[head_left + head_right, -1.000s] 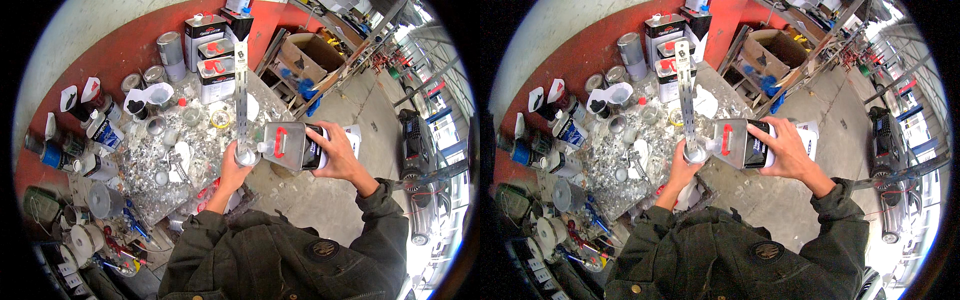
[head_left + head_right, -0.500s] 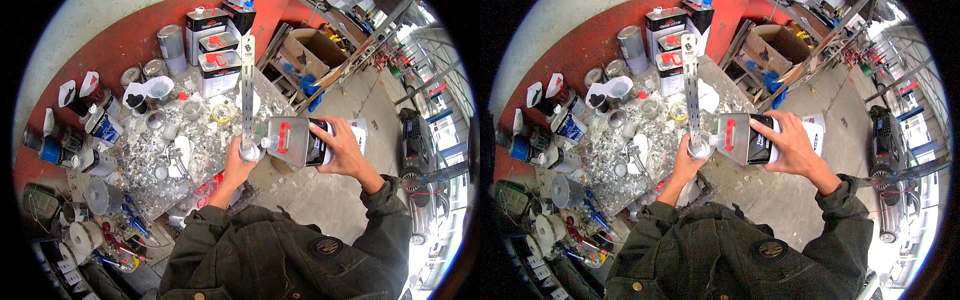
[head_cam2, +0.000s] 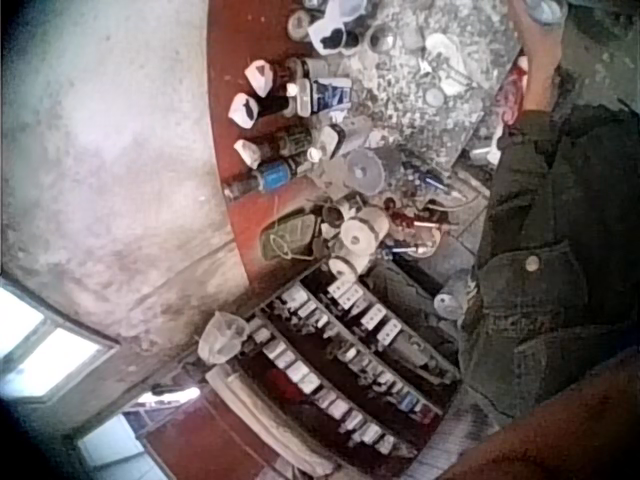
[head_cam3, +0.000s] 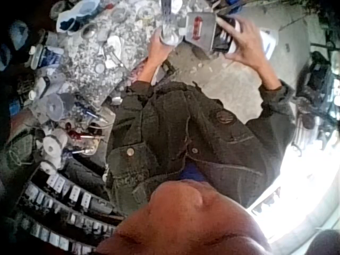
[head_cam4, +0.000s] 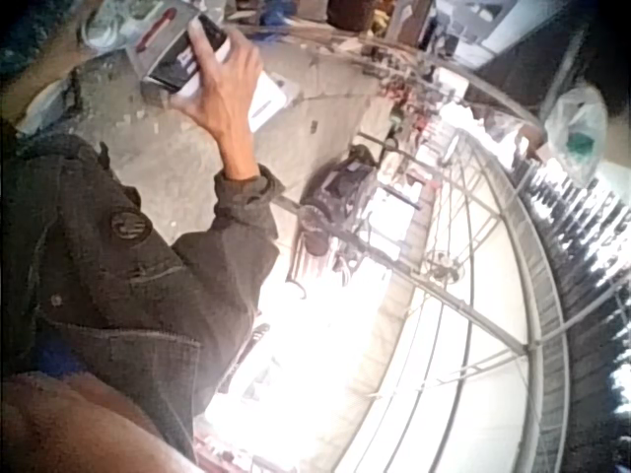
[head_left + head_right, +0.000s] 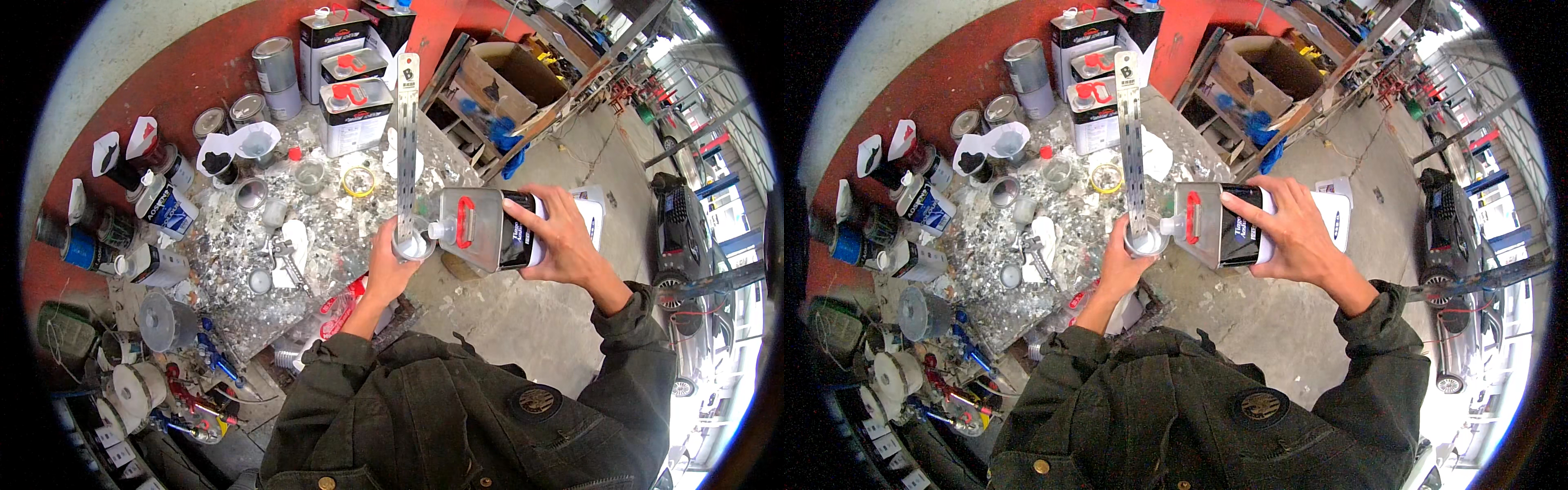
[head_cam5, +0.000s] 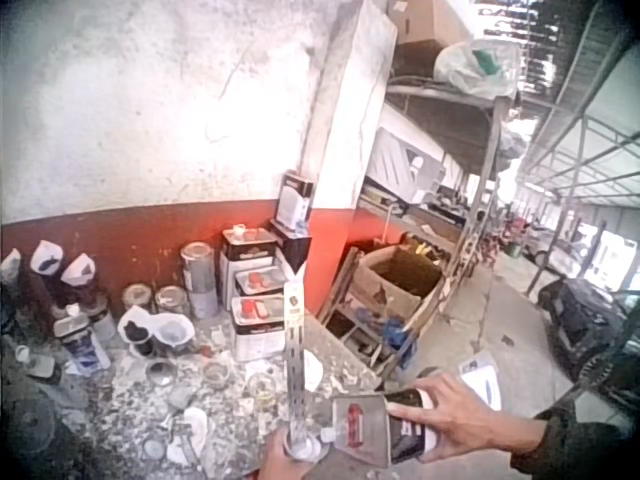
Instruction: The person mixes paint and thinner in a spray gun cup, stirs the mixture, and then walks to a white car. They spray paint the front bumper area of the car, which is masked with newspaper and tape.
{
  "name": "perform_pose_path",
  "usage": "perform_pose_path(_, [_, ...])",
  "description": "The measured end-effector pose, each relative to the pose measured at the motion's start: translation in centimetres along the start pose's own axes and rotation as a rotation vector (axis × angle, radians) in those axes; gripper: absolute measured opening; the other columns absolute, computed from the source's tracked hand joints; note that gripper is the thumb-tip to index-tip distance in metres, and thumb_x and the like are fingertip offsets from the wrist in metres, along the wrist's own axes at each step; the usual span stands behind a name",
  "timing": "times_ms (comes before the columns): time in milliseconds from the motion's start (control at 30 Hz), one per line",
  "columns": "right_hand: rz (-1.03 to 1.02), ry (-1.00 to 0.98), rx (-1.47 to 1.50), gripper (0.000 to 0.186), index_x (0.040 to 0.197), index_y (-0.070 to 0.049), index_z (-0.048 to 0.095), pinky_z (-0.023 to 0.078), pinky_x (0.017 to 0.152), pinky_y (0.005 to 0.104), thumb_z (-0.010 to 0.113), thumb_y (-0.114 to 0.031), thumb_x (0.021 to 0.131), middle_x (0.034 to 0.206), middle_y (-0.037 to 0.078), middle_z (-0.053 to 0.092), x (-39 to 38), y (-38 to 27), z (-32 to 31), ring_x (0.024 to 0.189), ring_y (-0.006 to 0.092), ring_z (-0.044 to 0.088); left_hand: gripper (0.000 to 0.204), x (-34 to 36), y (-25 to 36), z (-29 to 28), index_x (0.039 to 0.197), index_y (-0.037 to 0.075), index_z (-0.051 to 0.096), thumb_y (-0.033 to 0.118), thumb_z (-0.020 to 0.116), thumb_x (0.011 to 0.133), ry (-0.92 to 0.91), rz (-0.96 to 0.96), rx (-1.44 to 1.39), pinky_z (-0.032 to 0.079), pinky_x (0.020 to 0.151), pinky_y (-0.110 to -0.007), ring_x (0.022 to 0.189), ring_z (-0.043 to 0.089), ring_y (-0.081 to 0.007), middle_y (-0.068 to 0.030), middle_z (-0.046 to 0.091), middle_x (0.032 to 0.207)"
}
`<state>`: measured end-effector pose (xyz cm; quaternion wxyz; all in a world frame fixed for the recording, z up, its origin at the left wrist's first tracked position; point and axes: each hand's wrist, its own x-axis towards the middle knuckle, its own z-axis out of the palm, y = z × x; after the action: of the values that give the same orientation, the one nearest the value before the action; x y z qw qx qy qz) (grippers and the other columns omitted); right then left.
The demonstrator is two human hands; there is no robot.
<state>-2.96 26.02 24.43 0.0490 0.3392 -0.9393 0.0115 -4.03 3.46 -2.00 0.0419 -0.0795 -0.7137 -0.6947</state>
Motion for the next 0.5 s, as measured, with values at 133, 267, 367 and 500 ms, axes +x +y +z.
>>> perform_pose_path(133, [-0.006, -0.003, -0.009, 0.096, 0.138, -0.027, 0.049, 0.039, 0.092, 0.0431, 0.080, -0.023, 0.047, 0.126, 0.014, 0.048, -0.03, -0.04, -0.18, 0.109, 0.0338, 0.048, 0.083, -0.01, 0.45, 0.19, 0.138, 0.001, 0.034, -0.010, 0.074, 0.066, -0.009, -0.013, -0.018, 0.045, 0.096, -0.032, 0.111, 0.055, -0.0181, -0.0097, 0.051, 0.122])
perform_pose_path(267, [-0.014, -0.008, -0.010, 0.096, 0.138, -0.027, 0.049, 0.039, 0.091, 0.0431, 0.080, -0.023, 0.047, 0.126, 0.014, 0.048, 0.08, 0.08, -0.28, 0.109, 0.0337, 0.048, 0.086, -0.02, 0.38, 0.28, 0.140, 0.000, 0.032, -0.009, 0.074, 0.066, 0.016, 0.004, -0.005, 0.045, 0.097, -0.032, 0.113, 0.055, -0.0188, -0.0100, 0.050, 0.124])
perform_pose_path(367, [-0.002, -0.008, -0.006, 0.096, 0.138, -0.027, 0.050, 0.039, 0.091, 0.0433, 0.080, -0.023, 0.047, 0.126, 0.015, 0.048, 0.07, 0.21, -0.16, 0.109, 0.0338, 0.048, 0.084, 0.06, 0.25, 0.37, 0.139, 0.000, 0.033, -0.008, 0.074, 0.066, 0.017, -0.003, -0.002, 0.045, 0.097, -0.032, 0.113, 0.054, -0.0186, -0.0096, 0.050, 0.123])
perform_pose_path(500, [0.011, -0.004, 0.005, 0.098, 0.138, -0.027, 0.049, 0.039, 0.091, 0.0436, 0.080, -0.023, 0.046, 0.126, 0.015, 0.048, 0.07, 0.38, -0.08, 0.108, 0.0340, 0.048, 0.082, 0.25, 0.24, 0.35, 0.137, 0.001, 0.035, -0.009, 0.074, 0.065, 0.008, 0.008, -0.011, 0.044, 0.097, -0.032, 0.112, 0.054, -0.0178, -0.0087, 0.051, 0.121])
